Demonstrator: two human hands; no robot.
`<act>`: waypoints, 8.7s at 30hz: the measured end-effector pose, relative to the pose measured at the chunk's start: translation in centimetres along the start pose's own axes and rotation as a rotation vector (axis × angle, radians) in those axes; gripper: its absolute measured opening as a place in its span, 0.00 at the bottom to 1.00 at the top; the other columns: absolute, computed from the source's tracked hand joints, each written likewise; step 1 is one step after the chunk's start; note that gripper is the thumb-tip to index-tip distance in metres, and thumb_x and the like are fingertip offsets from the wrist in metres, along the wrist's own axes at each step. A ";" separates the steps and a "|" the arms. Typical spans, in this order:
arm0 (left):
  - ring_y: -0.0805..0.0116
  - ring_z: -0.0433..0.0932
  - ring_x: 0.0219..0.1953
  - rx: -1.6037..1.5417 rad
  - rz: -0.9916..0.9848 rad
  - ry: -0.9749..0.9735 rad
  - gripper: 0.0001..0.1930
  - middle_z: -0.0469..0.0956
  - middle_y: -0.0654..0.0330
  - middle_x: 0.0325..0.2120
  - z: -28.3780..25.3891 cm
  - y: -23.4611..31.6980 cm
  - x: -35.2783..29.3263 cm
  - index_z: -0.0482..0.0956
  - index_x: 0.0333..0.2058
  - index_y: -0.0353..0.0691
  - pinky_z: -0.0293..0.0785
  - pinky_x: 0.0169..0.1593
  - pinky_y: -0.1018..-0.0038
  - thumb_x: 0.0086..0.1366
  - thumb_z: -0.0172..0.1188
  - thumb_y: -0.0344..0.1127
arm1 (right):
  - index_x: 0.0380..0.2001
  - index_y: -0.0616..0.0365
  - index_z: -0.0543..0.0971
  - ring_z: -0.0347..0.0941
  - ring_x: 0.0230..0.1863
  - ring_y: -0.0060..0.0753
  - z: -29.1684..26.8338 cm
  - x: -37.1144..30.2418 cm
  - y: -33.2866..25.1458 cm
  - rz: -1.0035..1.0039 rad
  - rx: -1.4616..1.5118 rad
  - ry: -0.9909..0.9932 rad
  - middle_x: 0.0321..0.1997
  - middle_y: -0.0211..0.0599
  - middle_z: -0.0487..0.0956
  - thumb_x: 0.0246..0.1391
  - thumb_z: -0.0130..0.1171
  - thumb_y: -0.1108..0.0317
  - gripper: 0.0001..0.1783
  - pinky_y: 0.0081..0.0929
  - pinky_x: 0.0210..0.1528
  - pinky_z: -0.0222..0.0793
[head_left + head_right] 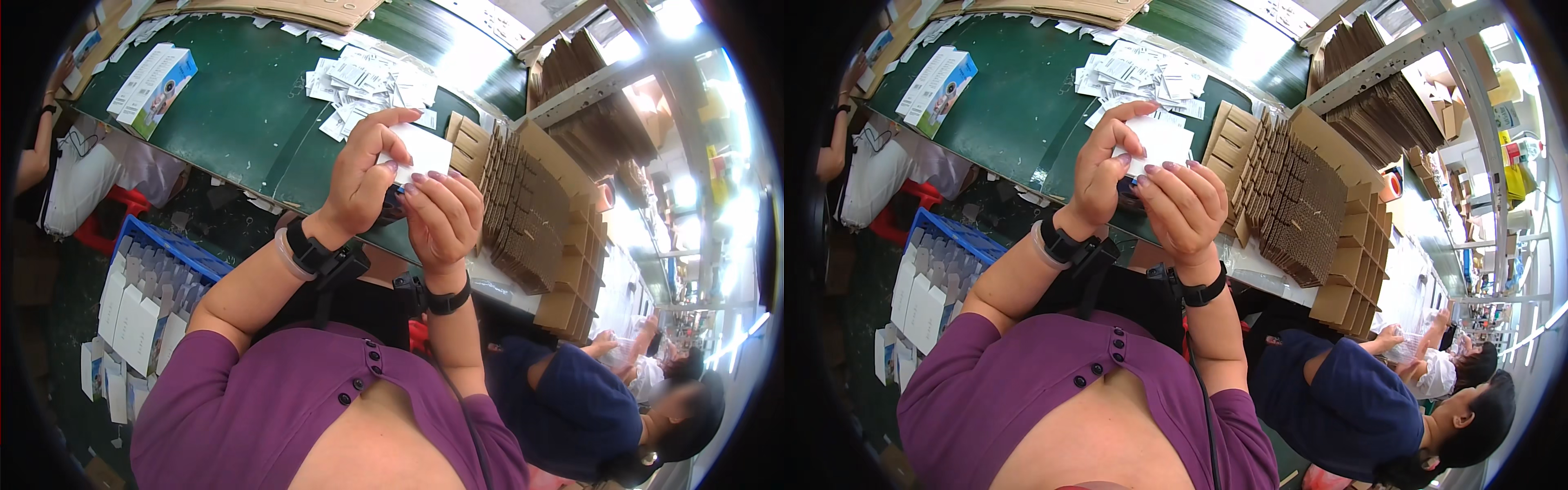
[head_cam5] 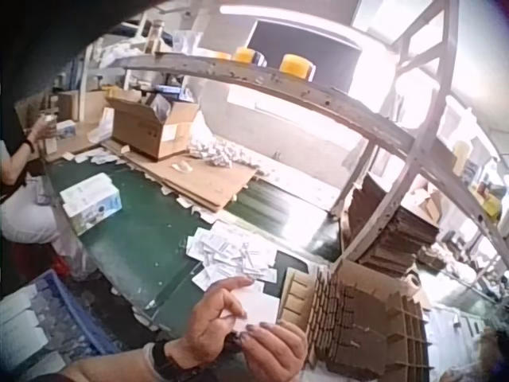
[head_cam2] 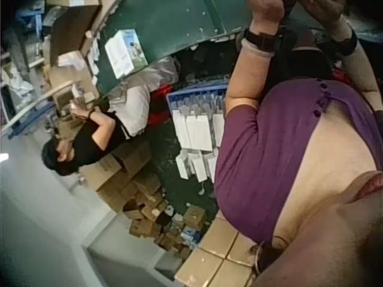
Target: Pack small white components into paper boxes and seal them with stickers on a factory assembly line.
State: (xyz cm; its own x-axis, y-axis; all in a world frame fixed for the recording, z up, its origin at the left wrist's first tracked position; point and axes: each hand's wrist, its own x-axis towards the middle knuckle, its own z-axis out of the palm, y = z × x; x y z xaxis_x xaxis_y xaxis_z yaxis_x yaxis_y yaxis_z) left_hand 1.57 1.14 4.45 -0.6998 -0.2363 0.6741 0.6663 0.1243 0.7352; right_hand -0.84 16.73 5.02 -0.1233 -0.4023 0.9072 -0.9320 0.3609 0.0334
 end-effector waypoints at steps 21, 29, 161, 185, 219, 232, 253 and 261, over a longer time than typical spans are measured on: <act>0.56 0.72 0.54 -0.025 0.013 0.043 0.06 0.75 0.45 0.54 0.2 0.1 0.0 0.72 0.28 0.35 0.64 0.60 0.66 0.55 0.46 0.28 | 0.35 0.50 0.83 0.77 0.40 0.32 -1.3 1.4 0.6 -0.014 0.070 -0.085 0.39 0.27 0.84 0.46 0.70 0.73 0.11 0.33 0.47 0.73; 0.53 0.70 0.58 -0.073 0.027 -0.118 0.08 0.70 0.44 0.58 -1.1 -0.3 0.0 0.72 0.35 0.37 0.61 0.63 0.64 0.56 0.48 0.29 | 0.43 0.57 0.73 0.75 0.48 0.40 -0.5 0.5 -0.7 0.363 0.340 -0.020 0.48 0.42 0.80 0.52 0.69 0.74 0.17 0.36 0.56 0.69; 0.51 0.70 0.59 0.707 -0.053 -0.625 0.33 0.74 0.55 0.52 -12.0 6.7 -1.0 0.68 0.53 0.42 0.59 0.68 0.55 0.45 0.68 0.26 | 0.45 0.45 0.82 0.67 0.65 0.53 1.0 -2.2 -3.6 0.157 0.532 -0.305 0.66 0.46 0.69 0.40 0.74 0.61 0.24 0.45 0.63 0.67; 0.50 0.71 0.60 0.508 0.054 -0.428 0.33 0.73 0.51 0.54 -7.9 2.7 -2.2 0.67 0.53 0.42 0.66 0.64 0.59 0.46 0.68 0.20 | 0.41 0.42 0.82 0.74 0.54 0.32 -3.7 -2.2 -1.7 -0.001 0.099 -0.284 0.53 0.22 0.80 0.49 0.61 0.68 0.14 0.31 0.51 0.73; 0.48 0.69 0.61 0.591 0.151 -0.494 0.33 0.73 0.53 0.53 -7.4 1.1 -3.5 0.68 0.51 0.43 0.60 0.68 0.53 0.44 0.67 0.17 | 0.25 0.55 0.76 0.73 0.46 0.40 -4.2 -1.2 0.9 0.326 0.653 -0.430 0.47 0.33 0.79 0.45 0.70 0.67 0.11 0.33 0.50 0.70; 0.49 0.70 0.59 0.625 0.136 -0.407 0.33 0.73 0.52 0.52 -8.5 1.0 -3.0 0.68 0.51 0.42 0.63 0.66 0.58 0.44 0.70 0.21 | 0.26 0.55 0.74 0.73 0.46 0.39 -6.9 -0.3 1.1 0.323 0.833 -0.464 0.44 0.34 0.80 0.50 0.69 0.67 0.11 0.33 0.50 0.70; 0.51 0.70 0.57 0.925 0.290 -0.302 0.35 0.72 0.54 0.53 -7.8 -1.1 -3.3 0.68 0.51 0.42 0.62 0.65 0.55 0.42 0.74 0.25 | 0.36 0.56 0.71 0.74 0.53 0.47 -4.0 -1.1 0.3 0.755 0.652 -0.380 0.54 0.44 0.78 0.47 0.72 0.65 0.19 0.38 0.54 0.70; 0.50 0.66 0.60 1.177 0.218 -0.415 0.40 0.69 0.56 0.57 -6.7 -1.2 -5.7 0.68 0.55 0.43 0.57 0.67 0.53 0.40 0.77 0.32 | 0.36 0.57 0.70 0.73 0.53 0.54 -0.9 -5.3 1.0 0.648 0.381 -0.540 0.57 0.48 0.75 0.45 0.69 0.70 0.18 0.42 0.54 0.71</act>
State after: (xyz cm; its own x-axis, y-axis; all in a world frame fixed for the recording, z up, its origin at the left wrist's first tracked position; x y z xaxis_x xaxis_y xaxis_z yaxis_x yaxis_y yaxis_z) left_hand 6.43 -4.08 -0.78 -0.7746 0.1899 0.6032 0.2959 0.9518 0.0803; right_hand -0.83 19.96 0.56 -0.7123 -0.5907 0.3791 -0.6631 0.3893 -0.6393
